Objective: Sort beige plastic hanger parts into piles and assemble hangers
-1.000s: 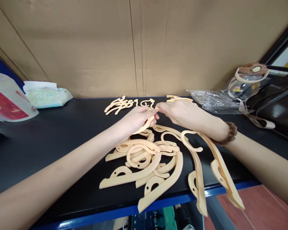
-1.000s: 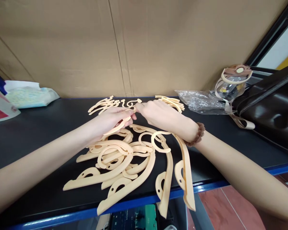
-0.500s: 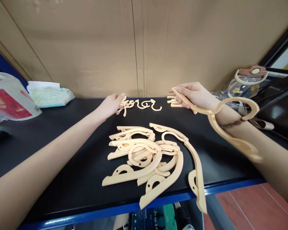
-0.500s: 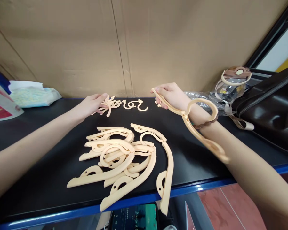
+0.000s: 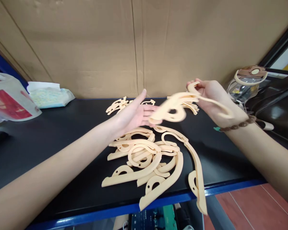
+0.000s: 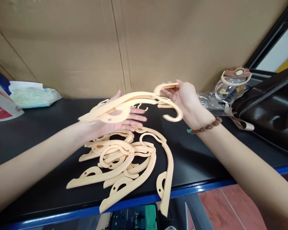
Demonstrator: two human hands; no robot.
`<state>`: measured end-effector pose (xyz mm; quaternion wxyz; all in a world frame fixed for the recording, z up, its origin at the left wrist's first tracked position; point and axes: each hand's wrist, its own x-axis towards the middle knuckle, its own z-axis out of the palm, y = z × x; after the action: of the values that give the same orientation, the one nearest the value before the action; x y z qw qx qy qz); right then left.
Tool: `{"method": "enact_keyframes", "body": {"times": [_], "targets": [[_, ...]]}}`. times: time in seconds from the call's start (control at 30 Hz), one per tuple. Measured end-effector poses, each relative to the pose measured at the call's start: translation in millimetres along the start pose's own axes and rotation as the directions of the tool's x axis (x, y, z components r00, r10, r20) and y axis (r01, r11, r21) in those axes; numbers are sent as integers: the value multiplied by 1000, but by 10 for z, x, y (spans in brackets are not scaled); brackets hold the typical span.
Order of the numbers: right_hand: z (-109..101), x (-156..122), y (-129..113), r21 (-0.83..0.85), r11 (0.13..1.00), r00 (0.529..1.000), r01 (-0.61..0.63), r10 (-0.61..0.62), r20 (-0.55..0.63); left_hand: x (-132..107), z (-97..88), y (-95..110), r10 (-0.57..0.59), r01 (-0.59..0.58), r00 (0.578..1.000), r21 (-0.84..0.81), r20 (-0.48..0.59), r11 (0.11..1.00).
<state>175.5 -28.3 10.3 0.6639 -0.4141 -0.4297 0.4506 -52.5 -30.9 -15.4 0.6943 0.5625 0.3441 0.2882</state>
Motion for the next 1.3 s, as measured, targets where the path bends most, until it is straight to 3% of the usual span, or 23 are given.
{"method": "enact_keyframes", "body": {"times": [0.07,0.17,0.3,0.37,0.47,0.53,0.57,0.63,0.7,0.8,0.93,1.0,1.17,1.3], "targets": [[73,-45,56,64,998,997,4,1,-83,-62,118,11,-79,91,990,-103,117,991],[157,-89,155,42,991,983,125,-118,-141,-134,180,26,-86,100,990,-131,113,986],[105,-41,273,-259,911,939,322,-341,-33,-136,106,37,-78,81,996,-106,41,991],[42,-6,301,-529,718,867,453,-494,73,-114,57,49,-81,80,997,-87,-11,993],[6,-21,310,-795,232,729,560,-595,339,-97,16,72,-67,63,994,-48,-89,997],[37,-74,317,-781,-5,665,625,-520,536,-98,11,81,-66,63,992,-34,-108,997],[62,-106,325,-734,-79,627,674,-464,626,-100,13,81,-67,64,992,-31,-109,998],[113,-168,350,-625,-145,544,767,-369,753,-102,21,74,-71,70,992,-18,-102,997],[146,-215,377,-575,-126,514,808,-325,794,-101,31,62,-66,70,992,31,-105,997],[144,-251,405,-594,-55,557,802,-291,778,-98,41,51,-28,49,990,147,-142,988],[103,-245,397,-611,-213,573,762,-216,790,-115,54,77,1,49,984,271,-181,961],[95,-225,364,-583,-210,561,785,-161,812,-128,62,104,-39,102,978,305,-204,947],[113,-176,231,-551,173,560,816,-1,829,-133,82,147,-112,191,965,347,-235,918],[108,-173,186,-602,323,615,730,73,785,-128,103,142,-71,171,969,434,-235,884]]}}
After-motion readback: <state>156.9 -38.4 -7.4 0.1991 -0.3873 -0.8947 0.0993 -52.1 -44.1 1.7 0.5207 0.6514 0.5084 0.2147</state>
